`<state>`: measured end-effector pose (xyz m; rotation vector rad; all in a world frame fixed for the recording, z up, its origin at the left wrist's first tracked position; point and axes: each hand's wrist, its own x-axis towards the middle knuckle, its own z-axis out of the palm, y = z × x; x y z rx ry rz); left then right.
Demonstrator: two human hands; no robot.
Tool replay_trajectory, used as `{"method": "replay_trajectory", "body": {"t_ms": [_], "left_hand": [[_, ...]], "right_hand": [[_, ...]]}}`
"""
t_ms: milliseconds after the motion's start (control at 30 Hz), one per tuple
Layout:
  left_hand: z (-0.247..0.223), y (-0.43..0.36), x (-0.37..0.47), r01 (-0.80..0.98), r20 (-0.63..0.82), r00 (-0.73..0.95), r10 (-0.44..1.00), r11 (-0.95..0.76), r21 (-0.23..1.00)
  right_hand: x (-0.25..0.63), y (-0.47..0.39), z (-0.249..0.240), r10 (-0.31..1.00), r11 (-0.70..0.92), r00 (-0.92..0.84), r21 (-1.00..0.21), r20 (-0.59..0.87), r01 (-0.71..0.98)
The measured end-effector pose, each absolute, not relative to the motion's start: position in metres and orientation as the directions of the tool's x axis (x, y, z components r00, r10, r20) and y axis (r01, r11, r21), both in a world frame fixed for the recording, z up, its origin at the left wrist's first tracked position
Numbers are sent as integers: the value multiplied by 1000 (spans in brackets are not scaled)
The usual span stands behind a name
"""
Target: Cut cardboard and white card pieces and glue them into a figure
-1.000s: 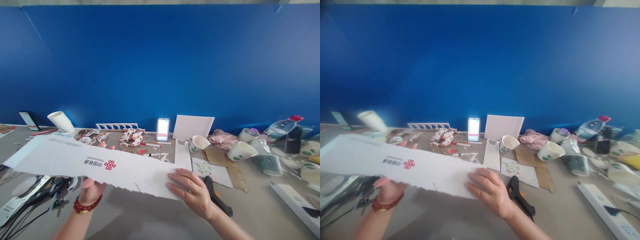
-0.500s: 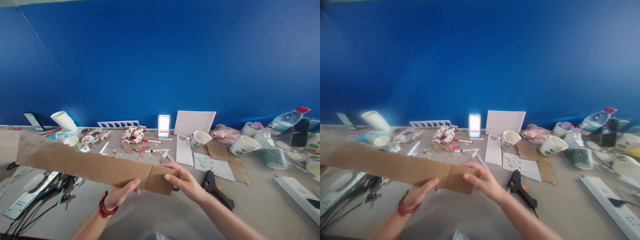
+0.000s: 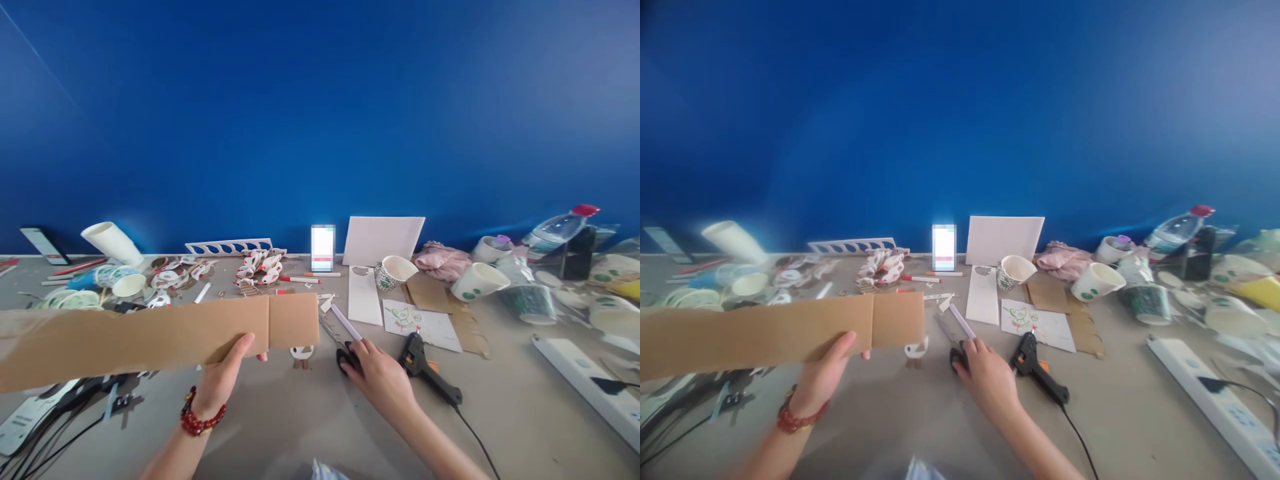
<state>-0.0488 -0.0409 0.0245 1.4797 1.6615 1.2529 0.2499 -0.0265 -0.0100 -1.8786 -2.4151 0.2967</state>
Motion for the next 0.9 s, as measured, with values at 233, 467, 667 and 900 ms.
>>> {"method": "replay_trajectory", "body": {"t_ms": [233, 467, 667, 900], "left_hand": [[32, -49, -41, 529, 57, -213, 975, 66, 846], [40, -50, -35, 478, 34, -241, 970, 88, 874], [45, -51, -26, 369, -62, -243, 968, 151, 917], [31, -53, 1, 133, -163, -482, 861, 256, 958]], "right_hand": [[252, -17, -12, 972, 133, -176, -251, -157, 959], [279, -25, -9, 983, 35, -150, -704, -102, 710], [277, -60, -14, 932, -233, -275, -971, -236, 46], [215, -73, -3, 779, -323, -595, -940, -197, -111]]}}
